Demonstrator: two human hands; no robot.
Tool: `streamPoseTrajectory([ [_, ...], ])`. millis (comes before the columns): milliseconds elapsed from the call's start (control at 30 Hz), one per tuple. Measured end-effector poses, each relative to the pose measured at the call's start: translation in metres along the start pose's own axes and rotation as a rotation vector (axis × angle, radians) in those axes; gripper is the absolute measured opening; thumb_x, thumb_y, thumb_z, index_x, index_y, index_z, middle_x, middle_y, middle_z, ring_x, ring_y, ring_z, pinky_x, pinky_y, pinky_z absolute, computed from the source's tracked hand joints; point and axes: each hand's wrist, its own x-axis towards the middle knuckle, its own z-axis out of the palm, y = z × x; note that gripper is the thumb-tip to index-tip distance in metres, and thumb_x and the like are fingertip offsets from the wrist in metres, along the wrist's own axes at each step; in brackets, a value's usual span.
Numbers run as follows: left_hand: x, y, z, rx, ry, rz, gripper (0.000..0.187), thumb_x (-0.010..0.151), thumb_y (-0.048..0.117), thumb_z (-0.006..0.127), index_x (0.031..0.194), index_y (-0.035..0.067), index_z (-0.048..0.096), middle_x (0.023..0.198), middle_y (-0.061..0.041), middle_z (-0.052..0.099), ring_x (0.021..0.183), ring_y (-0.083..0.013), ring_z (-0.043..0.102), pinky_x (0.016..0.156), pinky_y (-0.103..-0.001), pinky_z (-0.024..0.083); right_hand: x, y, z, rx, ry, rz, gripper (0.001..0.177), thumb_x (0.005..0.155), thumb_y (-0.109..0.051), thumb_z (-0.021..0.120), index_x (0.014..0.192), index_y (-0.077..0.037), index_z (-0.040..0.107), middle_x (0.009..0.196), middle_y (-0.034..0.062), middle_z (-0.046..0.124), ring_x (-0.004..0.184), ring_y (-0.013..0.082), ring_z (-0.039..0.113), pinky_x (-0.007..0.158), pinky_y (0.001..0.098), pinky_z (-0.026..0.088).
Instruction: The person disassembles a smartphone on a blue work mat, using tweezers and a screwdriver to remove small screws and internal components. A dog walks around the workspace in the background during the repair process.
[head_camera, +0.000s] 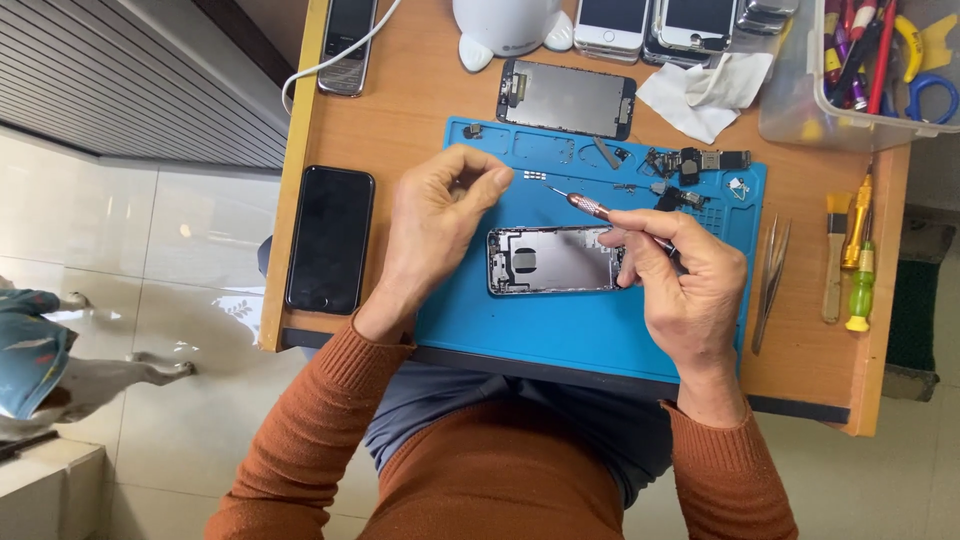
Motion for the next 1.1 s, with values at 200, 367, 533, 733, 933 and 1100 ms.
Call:
streamPoseTrajectory([
  [200, 0.0, 0.001, -0.005, -0.035, 0.009, -0.053, 0.012, 0.107, 0.024, 0.087, 0.105, 0.012, 0.087, 0.076, -0.003, 0.073, 0.061, 0.0026, 0.051, 0.054, -0.017, 0.047, -0.011, 0.003, -0.003, 0.025, 0.009, 0.007, 0.018, 0.117, 0.003, 0.065, 0.124, 0.006, 0.081, 0.098, 0.0199, 0.084, 0.062, 0.0151, 0.07, 0.061, 0.0292, 0.056],
  [367, 0.0, 0.0, 0.001, -0.054, -0.067, -0.083, 0.016, 0.107, 0.026, 0.085, 0.104, 0.011, 0.086, 0.075, -0.005, 0.075, 0.062, 0.0016, 0.054, 0.055, -0.018, 0.048, -0.012, 0.001, -0.003, 0.03, 0.019, 0.004, 0.019, 0.117, 0.003, 0.064, 0.124, 0.006, 0.08, 0.097, 0.0199, 0.084, 0.063, 0.0153, 0.071, 0.061, 0.0295, 0.056],
  [533, 0.002, 0.0, 0.003, -0.026, -0.136, -0.08, 0.02, 0.108, 0.028, 0.082, 0.105, 0.009, 0.086, 0.076, -0.008, 0.077, 0.062, -0.0029, 0.058, 0.055, -0.02, 0.05, -0.008, -0.001, 0.0, 0.015, 0.01, -0.039, 0.017, 0.116, 0.003, 0.065, 0.119, 0.005, 0.082, 0.093, 0.0174, 0.083, 0.062, 0.0153, 0.07, 0.06, 0.0288, 0.056],
  [733, 0.003, 0.004, 0.003, -0.028, -0.193, -0.08, 0.021, 0.11, 0.029, 0.08, 0.106, 0.009, 0.086, 0.077, -0.011, 0.079, 0.062, -0.0061, 0.062, 0.053, -0.021, 0.051, -0.008, 0.0, 0.0, 0.008, 0.003, -0.053, 0.017, 0.116, 0.003, 0.065, 0.119, 0.004, 0.082, 0.095, 0.0183, 0.084, 0.062, 0.0154, 0.071, 0.061, 0.0294, 0.056],
  [933, 0.003, 0.008, 0.004, -0.052, -0.243, -0.085, 0.018, 0.108, 0.024, 0.08, 0.105, 0.007, 0.086, 0.078, -0.011, 0.079, 0.065, -0.008, 0.064, 0.052, -0.022, 0.052, -0.007, -0.002, 0.002, 0.014, -0.005, -0.071, 0.016, 0.116, 0.004, 0.066, 0.118, 0.005, 0.082, 0.097, 0.0189, 0.084, 0.062, 0.0154, 0.07, 0.061, 0.0292, 0.055],
  [1100, 0.005, 0.004, 0.006, -0.091, -0.25, -0.073, 0.014, 0.107, 0.02, 0.082, 0.103, 0.007, 0.085, 0.077, -0.01, 0.08, 0.068, -0.0099, 0.066, 0.054, -0.022, 0.052, -0.006, -0.002, 0.003, 0.014, -0.012, -0.083, 0.015, 0.116, 0.005, 0.066, 0.118, 0.006, 0.082, 0.099, 0.0203, 0.084, 0.062, 0.0157, 0.07, 0.061, 0.0297, 0.055],
])
